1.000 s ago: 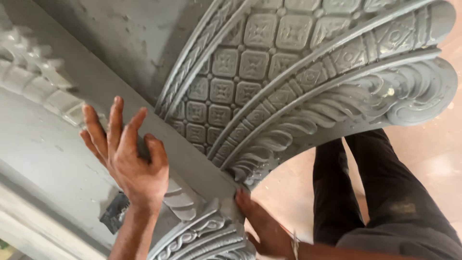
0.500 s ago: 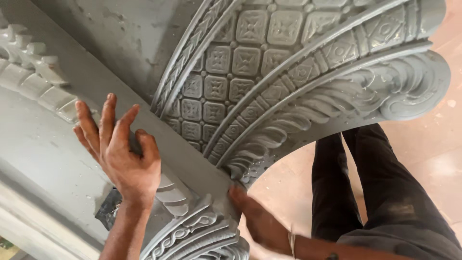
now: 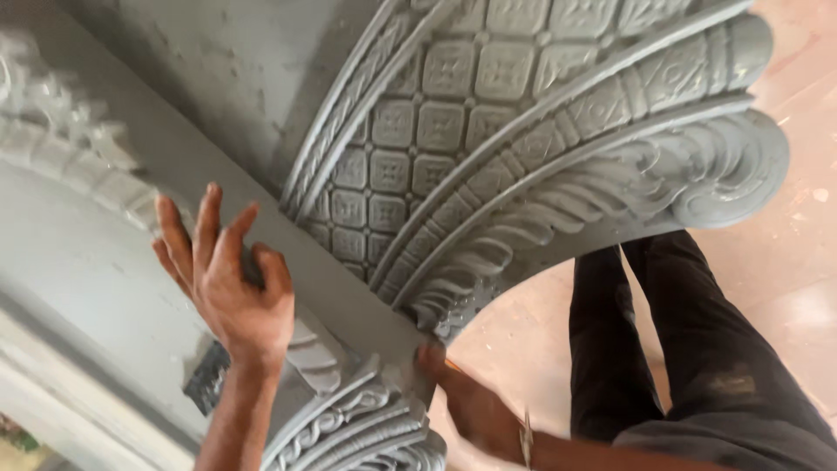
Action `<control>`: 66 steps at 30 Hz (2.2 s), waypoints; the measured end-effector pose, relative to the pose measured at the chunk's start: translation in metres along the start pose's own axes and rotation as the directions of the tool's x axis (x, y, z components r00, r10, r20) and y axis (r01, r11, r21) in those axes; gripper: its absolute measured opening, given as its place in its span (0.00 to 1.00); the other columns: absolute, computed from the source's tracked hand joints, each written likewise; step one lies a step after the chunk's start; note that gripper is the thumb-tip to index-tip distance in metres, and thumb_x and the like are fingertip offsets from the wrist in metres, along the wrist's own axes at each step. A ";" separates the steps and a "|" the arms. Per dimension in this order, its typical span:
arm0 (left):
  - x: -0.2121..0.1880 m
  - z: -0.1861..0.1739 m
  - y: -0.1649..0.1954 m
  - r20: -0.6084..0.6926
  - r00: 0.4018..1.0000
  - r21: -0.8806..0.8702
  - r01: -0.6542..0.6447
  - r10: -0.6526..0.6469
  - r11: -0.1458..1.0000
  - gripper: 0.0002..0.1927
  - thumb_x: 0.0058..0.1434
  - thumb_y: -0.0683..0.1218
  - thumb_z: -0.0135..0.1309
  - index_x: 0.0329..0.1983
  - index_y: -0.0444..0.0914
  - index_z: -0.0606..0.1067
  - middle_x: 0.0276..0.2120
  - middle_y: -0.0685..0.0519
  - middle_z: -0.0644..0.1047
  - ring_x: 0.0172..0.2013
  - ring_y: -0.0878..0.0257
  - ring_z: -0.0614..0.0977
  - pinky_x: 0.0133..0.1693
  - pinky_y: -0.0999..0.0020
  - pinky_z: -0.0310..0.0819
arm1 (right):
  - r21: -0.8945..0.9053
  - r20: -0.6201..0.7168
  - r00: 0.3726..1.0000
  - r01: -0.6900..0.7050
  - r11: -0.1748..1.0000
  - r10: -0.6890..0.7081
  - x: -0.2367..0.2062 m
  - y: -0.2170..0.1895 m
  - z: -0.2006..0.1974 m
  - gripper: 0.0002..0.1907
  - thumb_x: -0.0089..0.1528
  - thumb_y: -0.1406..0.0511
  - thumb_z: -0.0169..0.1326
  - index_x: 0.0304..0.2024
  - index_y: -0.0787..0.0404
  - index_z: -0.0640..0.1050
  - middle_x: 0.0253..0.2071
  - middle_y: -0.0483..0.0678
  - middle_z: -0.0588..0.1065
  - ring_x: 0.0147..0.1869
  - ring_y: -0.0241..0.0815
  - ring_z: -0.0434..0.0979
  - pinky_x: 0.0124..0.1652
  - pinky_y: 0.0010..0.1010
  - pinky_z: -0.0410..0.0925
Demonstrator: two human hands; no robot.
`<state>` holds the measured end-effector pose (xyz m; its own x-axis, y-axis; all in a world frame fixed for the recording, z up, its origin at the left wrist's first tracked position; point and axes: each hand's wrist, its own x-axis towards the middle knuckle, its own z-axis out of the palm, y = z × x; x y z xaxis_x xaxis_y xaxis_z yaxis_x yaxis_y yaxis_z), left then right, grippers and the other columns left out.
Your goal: The person sands the surface of a large, ornate, grey decorative object using a sanding block. They repeatedly dip the sanding block into a small container of liquid and continue sanding various sections of the object's detailed carvings.
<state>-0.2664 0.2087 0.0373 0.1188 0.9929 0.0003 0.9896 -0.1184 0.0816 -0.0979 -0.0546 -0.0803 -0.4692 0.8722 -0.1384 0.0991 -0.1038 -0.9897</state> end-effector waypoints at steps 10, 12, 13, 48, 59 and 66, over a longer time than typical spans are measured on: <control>0.005 0.000 0.005 -0.014 1.000 -0.002 0.020 -0.020 1.000 0.22 0.60 0.38 0.48 0.56 0.38 0.79 0.71 0.47 0.70 0.78 0.44 0.53 0.76 0.40 0.34 | -0.062 0.316 0.879 -0.355 0.933 0.356 0.001 0.012 -0.038 0.36 0.60 0.73 0.43 0.72 0.56 0.60 0.69 0.55 0.67 0.60 0.57 0.75 0.56 0.41 0.70; 0.008 -0.002 0.006 0.006 1.000 0.032 0.026 -0.027 0.999 0.23 0.60 0.39 0.48 0.59 0.37 0.78 0.73 0.46 0.68 0.78 0.46 0.53 0.76 0.42 0.35 | -0.181 0.427 0.753 -0.472 0.863 0.501 0.004 0.007 -0.078 0.34 0.62 0.72 0.43 0.71 0.49 0.62 0.66 0.50 0.70 0.56 0.54 0.79 0.54 0.41 0.71; 0.009 -0.004 0.006 0.004 1.000 0.049 0.031 -0.031 0.998 0.24 0.60 0.39 0.48 0.60 0.37 0.77 0.73 0.46 0.67 0.78 0.47 0.53 0.76 0.43 0.35 | -0.190 0.409 0.768 -0.458 0.869 0.494 0.009 0.005 -0.102 0.35 0.61 0.72 0.42 0.71 0.49 0.63 0.64 0.51 0.72 0.55 0.54 0.79 0.53 0.42 0.72; 0.095 0.019 0.074 -0.466 0.252 0.152 0.967 -0.848 0.203 0.44 0.59 0.54 0.51 0.79 0.34 0.62 0.77 0.42 0.64 0.78 0.50 0.63 0.76 0.42 0.54 | -0.670 0.581 0.813 0.492 0.555 -0.019 0.621 -0.243 -0.528 0.27 0.61 0.70 0.45 0.64 0.56 0.74 0.52 0.54 0.78 0.40 0.55 0.82 0.39 0.44 0.74; 0.162 0.068 0.102 -0.447 0.041 -0.164 0.978 -0.894 0.127 0.43 0.59 0.60 0.51 0.74 0.35 0.59 0.73 0.36 0.62 0.74 0.42 0.60 0.71 0.38 0.48 | -0.327 0.566 0.317 0.934 -0.146 0.761 0.781 -0.097 -0.412 0.14 0.59 0.67 0.55 0.46 0.65 0.82 0.46 0.59 0.81 0.50 0.55 0.81 0.50 0.41 0.74; 0.392 0.145 0.240 -0.352 -0.043 -0.809 0.517 -0.935 0.280 0.24 0.56 0.42 0.58 0.58 0.37 0.76 0.60 0.39 0.75 0.65 0.42 0.71 0.64 0.50 0.63 | -0.166 0.608 0.195 0.979 -0.117 0.770 0.791 -0.083 -0.421 0.14 0.59 0.67 0.56 0.47 0.65 0.82 0.48 0.60 0.81 0.52 0.55 0.81 0.51 0.42 0.74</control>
<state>0.0296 0.5680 -0.0879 -0.9590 0.0711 0.2743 0.2733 0.4877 0.8291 -0.1076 0.8456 -0.0920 -0.5483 -0.2005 -0.8119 -0.3254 0.9455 -0.0137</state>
